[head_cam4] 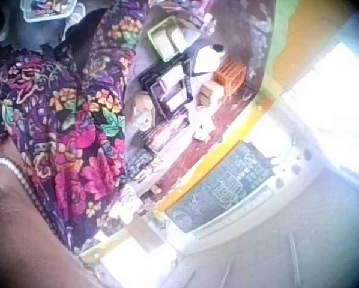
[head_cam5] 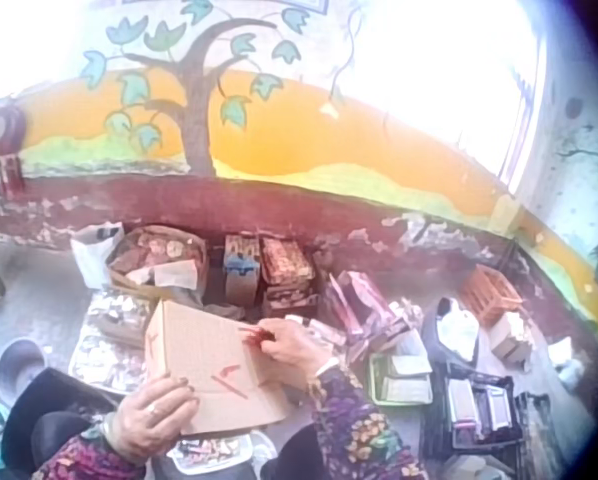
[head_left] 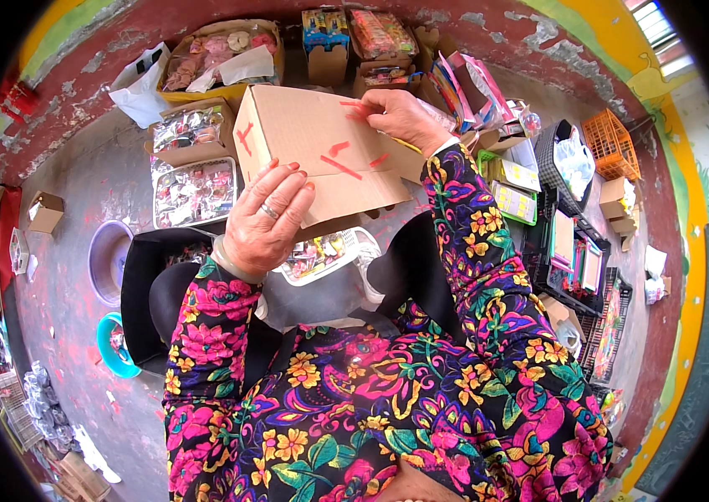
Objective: The person sits on the floor and sorts small colorful items from a white plastic basket into a cardboard box. They pick up items individually, inspect them, and place them into the box, occasionally handling the box itself.
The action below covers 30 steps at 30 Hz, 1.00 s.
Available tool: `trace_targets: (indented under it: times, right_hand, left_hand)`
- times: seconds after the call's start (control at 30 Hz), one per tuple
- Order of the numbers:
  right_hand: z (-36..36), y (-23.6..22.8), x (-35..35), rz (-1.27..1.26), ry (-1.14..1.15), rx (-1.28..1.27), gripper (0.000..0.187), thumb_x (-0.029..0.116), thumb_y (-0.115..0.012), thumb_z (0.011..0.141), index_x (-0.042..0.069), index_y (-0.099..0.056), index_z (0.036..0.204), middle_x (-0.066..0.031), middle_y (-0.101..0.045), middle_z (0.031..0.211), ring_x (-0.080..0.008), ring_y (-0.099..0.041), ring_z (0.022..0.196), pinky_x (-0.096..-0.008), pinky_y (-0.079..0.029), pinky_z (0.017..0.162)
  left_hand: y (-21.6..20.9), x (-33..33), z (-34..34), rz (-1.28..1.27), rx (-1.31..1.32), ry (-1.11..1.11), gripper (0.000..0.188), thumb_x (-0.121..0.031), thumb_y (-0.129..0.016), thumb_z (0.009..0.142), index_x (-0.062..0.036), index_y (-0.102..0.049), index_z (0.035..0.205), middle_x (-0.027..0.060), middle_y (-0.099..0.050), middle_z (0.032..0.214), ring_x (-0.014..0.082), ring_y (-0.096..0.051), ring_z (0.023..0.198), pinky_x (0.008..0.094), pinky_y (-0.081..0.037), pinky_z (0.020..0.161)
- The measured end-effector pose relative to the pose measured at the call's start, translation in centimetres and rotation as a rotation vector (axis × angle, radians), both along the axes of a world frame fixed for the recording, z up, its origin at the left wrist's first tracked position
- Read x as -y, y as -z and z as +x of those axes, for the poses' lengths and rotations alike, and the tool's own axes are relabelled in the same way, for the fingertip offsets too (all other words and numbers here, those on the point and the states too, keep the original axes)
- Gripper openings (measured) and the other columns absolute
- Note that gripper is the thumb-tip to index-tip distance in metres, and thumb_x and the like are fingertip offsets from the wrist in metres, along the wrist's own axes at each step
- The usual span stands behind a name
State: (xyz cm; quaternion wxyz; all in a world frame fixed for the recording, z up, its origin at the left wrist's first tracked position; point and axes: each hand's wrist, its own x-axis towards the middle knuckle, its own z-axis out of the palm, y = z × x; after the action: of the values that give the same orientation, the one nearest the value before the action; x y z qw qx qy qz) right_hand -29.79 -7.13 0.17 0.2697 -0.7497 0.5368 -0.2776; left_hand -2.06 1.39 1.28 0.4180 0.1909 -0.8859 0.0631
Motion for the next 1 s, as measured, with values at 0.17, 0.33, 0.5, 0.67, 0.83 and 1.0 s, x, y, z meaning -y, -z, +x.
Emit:
trace_targets:
  times: [0.17,0.33,0.5,0.67,0.83,1.0]
  right_hand:
    - [0.6,-0.2,0.0,-0.108,0.067,0.051,0.022,0.007,-0.051,0.070,0.001,-0.058,0.090,-0.0077,-0.058,0.072,-0.0171,-0.053,0.066,-0.0276,-0.043,0.061]
    - [0.6,-0.3,-0.2,0.042,0.017,-0.034,0.022,0.007,-0.052,0.071,0.000,-0.058,0.090,-0.0030,-0.056,0.071,-0.0100,-0.050,0.064,-0.0234,-0.041,0.059]
    - [0.0,-0.6,-0.8,0.205,-0.059,0.043,0.022,0.006,-0.052,0.068,-0.001,-0.061,0.087,-0.0056,-0.059,0.070,-0.0124,-0.053,0.062,-0.0255,-0.043,0.056]
    - [0.1,-2.0,-2.7,0.364,-0.133,0.058,0.026,0.006,-0.053,0.067,-0.002,-0.061,0.090,-0.0080,-0.062,0.078,-0.0134,-0.056,0.067,-0.0260,-0.046,0.060]
    - [0.7,-3.0,-4.0,0.142,-0.224,-0.108,0.021,0.010,-0.056,0.069,-0.001,-0.060,0.087,-0.0067,-0.061,0.079,-0.0145,-0.056,0.073,-0.0249,-0.044,0.068]
    - [1.7,-2.5,-4.3,-0.010,-0.231,-0.278,0.018,0.012,-0.056,0.068,-0.001,-0.058,0.082,-0.0128,-0.059,0.079,-0.0219,-0.055,0.071,-0.0283,-0.044,0.065]
  left_hand:
    - [0.0,-0.1,-0.1,0.003,0.014,0.007,0.036,0.002,-0.053,0.060,0.0016,-0.057,0.096,0.0125,-0.055,0.100,0.0298,-0.053,0.098,0.0426,-0.043,0.089]
    - [0.1,0.0,0.1,0.009,0.004,-0.005,0.037,0.001,-0.053,0.060,0.0021,-0.057,0.096,0.0129,-0.055,0.100,0.0301,-0.053,0.099,0.0427,-0.043,0.089]
    - [-0.1,0.2,0.3,0.007,-0.022,-0.017,0.038,0.002,-0.054,0.057,0.0029,-0.057,0.096,0.0136,-0.055,0.100,0.0305,-0.053,0.099,0.0429,-0.042,0.089]
    - [-0.1,0.3,0.6,0.027,-0.047,-0.056,0.040,0.003,-0.054,0.057,0.0034,-0.056,0.096,0.0142,-0.055,0.099,0.0313,-0.053,0.098,0.0429,-0.042,0.090]
    - [0.2,0.6,0.9,0.009,-0.081,-0.083,0.040,0.005,-0.053,0.057,0.0040,-0.056,0.097,0.0149,-0.056,0.100,0.0321,-0.053,0.098,0.0413,-0.042,0.089]
    - [0.5,0.8,0.9,-0.009,-0.129,-0.102,0.038,0.008,-0.051,0.057,0.0042,-0.057,0.095,0.0153,-0.057,0.098,0.0322,-0.054,0.096,0.0410,-0.043,0.088]
